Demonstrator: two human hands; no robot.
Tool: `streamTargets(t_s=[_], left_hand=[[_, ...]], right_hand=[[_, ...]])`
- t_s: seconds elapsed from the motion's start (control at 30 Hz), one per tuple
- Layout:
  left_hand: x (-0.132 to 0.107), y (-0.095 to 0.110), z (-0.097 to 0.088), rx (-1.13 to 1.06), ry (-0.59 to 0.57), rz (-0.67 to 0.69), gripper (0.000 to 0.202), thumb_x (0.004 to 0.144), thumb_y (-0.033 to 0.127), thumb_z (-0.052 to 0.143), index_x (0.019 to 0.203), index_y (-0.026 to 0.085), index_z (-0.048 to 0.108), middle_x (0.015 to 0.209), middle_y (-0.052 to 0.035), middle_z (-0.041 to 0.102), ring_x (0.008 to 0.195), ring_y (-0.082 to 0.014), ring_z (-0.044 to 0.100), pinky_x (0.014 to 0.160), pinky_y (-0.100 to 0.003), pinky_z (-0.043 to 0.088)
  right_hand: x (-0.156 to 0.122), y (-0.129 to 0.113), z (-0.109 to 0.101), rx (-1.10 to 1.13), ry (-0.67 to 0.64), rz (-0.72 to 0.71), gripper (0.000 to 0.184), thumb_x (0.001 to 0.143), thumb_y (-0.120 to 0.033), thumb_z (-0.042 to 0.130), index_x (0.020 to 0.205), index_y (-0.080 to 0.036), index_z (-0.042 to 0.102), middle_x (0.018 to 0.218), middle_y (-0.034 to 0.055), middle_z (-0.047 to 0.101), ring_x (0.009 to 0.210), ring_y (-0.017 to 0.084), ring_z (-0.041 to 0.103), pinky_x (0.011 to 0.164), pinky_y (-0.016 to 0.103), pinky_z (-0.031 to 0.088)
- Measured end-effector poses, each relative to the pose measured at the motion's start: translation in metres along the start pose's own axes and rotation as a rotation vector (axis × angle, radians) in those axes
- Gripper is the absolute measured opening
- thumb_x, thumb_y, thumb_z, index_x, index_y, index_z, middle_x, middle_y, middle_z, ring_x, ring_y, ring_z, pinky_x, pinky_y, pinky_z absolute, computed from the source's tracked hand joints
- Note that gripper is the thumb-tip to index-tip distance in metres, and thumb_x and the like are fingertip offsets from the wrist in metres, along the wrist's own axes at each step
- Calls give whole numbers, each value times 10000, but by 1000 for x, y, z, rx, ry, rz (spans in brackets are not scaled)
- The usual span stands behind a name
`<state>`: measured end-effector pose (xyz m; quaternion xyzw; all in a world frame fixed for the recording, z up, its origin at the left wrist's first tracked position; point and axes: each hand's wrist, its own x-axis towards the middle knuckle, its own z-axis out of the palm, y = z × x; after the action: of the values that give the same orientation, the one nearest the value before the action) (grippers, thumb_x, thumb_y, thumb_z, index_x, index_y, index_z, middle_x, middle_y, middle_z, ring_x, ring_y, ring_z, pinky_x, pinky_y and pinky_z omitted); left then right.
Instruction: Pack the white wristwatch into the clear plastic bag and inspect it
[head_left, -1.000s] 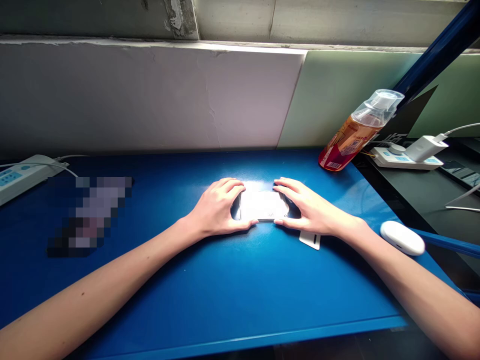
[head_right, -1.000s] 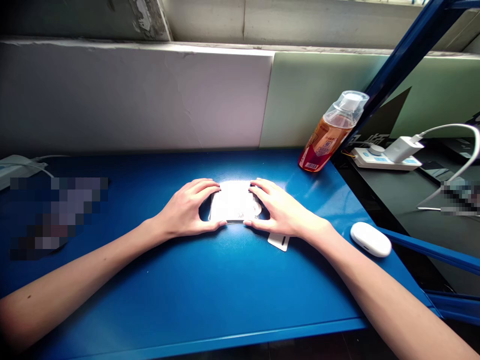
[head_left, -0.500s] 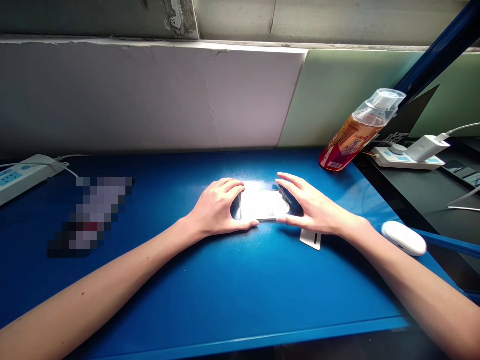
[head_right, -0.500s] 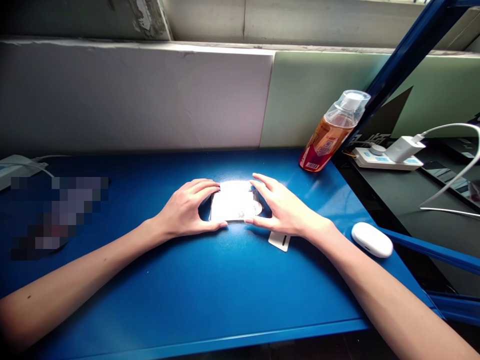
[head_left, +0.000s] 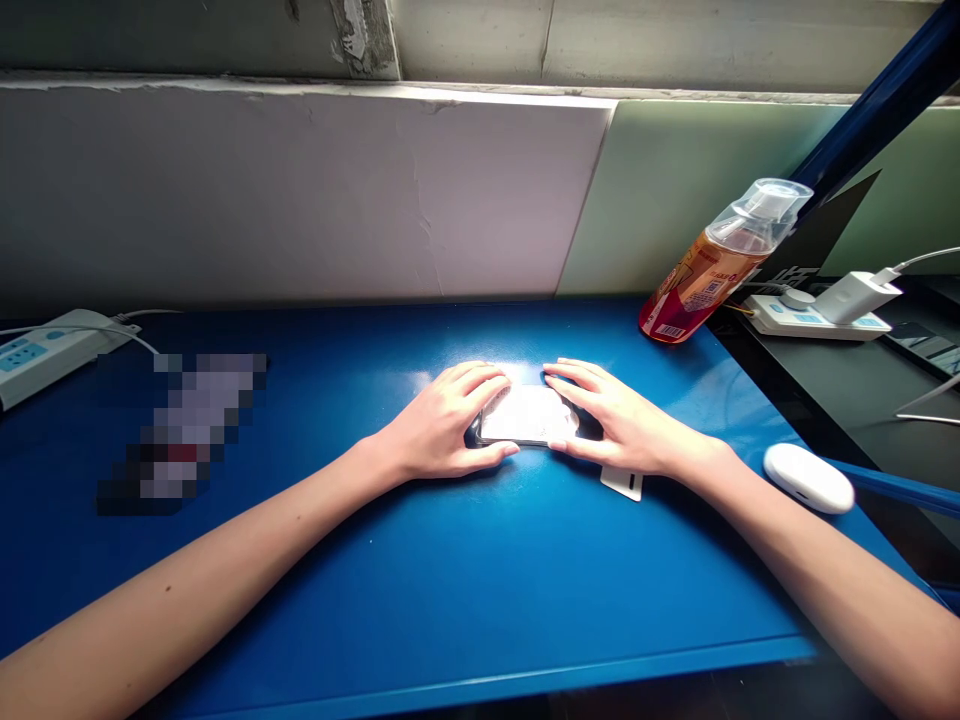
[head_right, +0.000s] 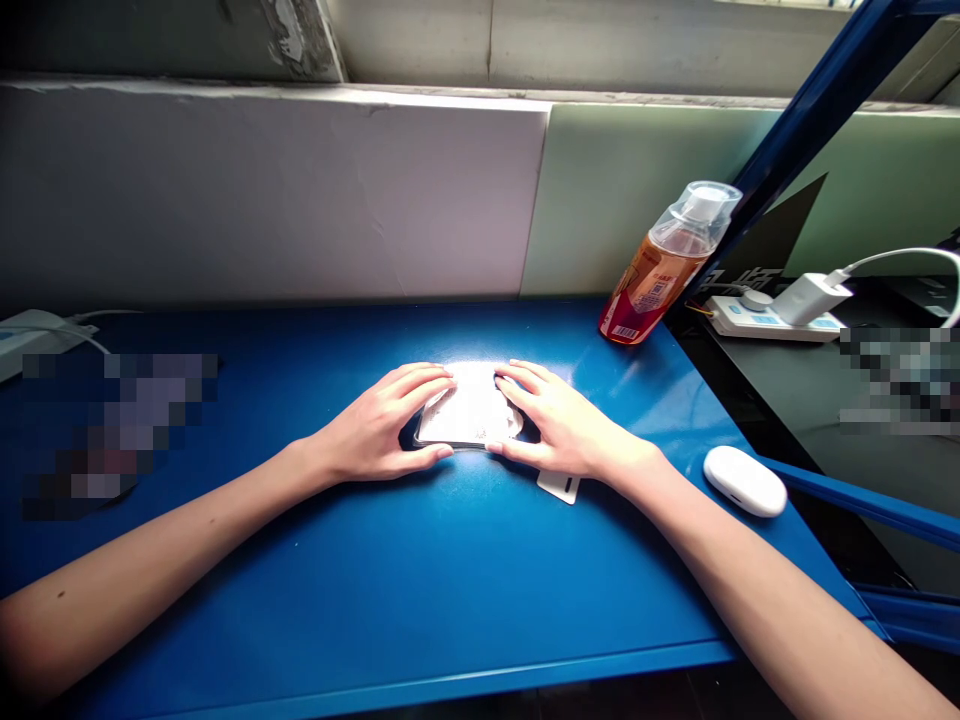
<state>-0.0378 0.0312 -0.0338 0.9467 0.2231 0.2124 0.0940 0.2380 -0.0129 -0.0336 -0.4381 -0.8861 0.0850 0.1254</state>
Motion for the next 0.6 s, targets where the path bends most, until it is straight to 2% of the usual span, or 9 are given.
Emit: streamTargets(t_s=[0.13,0.27,0.43,0.53,0.6], left_hand=[[0,0,1,15,-23,6,683,860,531,643,1351,70,531,1371,-243,560,1312,-384,494,1093,-537,430],[1,0,1,5,-50,-11,686,837,553,659,1319,74,558,1368,-248,559,1322,-395,480,1093,-552,426],[3,1,0,-29,-44,-20,663,825,546,673,1294,91,563,1340,-229,582,1312,-378,493,1096,-535,427],[3,2,-1,-54,-39,-19,645,820,534,681,1286,103,565,1321,-219,596,1296,-375,505,1085,-537,437],[3,2,-1,-62,-41,-20,638,823,530,680,1287,109,564,1316,-217,600,1291,-373,508,1080,-538,441]], right_hand=[[1,-2,0,0,-6,-39,785,905,-626,544,1448,-63,477,1504,237,470,1429,380,392,1141,555,401],[-1,-3,1,-7,-2,-18,807,902,-632,541,1454,-49,454,1534,262,411,1437,382,376,1144,553,396],[-3,-3,-2,50,65,-19,827,913,-539,573,1543,-100,266,1574,244,340,1458,356,344,1151,542,388],[-1,-6,-5,88,146,-22,772,917,-407,575,1556,-157,224,1467,208,465,1355,344,467,1090,531,448],[0,-9,-6,77,205,6,675,909,-326,558,1517,-161,315,1227,170,603,1129,318,598,949,491,532]])
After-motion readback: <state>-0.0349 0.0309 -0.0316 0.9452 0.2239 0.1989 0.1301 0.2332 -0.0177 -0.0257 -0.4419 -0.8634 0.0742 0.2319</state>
